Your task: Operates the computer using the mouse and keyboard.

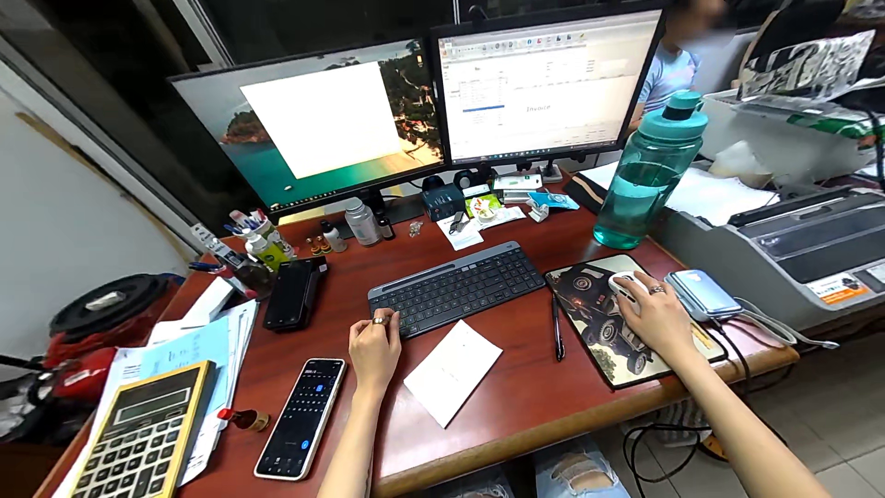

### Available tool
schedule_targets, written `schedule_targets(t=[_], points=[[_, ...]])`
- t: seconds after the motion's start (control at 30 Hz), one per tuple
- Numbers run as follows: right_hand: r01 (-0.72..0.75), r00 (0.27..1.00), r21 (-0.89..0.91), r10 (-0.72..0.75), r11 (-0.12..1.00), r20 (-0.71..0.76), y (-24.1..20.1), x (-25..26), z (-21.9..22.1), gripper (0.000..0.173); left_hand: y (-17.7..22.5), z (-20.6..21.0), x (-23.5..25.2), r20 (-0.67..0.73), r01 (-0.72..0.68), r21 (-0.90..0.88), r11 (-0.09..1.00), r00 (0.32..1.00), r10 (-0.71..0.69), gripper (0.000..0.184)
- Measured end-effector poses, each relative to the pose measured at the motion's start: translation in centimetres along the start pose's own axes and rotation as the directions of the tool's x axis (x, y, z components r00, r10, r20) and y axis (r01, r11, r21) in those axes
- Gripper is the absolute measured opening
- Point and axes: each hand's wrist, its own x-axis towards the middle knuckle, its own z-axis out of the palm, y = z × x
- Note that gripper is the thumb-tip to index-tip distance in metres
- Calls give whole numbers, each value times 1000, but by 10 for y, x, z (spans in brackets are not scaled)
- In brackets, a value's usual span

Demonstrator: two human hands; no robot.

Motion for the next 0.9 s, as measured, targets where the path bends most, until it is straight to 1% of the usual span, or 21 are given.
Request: schedule_targets(t=[0.57, 0.77, 0.9], points=[[7, 1000, -1, -7, 1000, -21, 3, 1, 3, 36, -2, 3, 0, -3, -15, 14, 1000, 1000, 15, 23], [101, 995, 30, -100, 994, -19, 3, 1, 3, 37, -2, 1, 0, 12, -23, -5, 1000, 1000, 23, 23], [108, 994, 34, -108, 994, -17, 2, 1, 3, 36, -2, 1, 0, 10, -16, -7, 1000, 1000, 16, 23]])
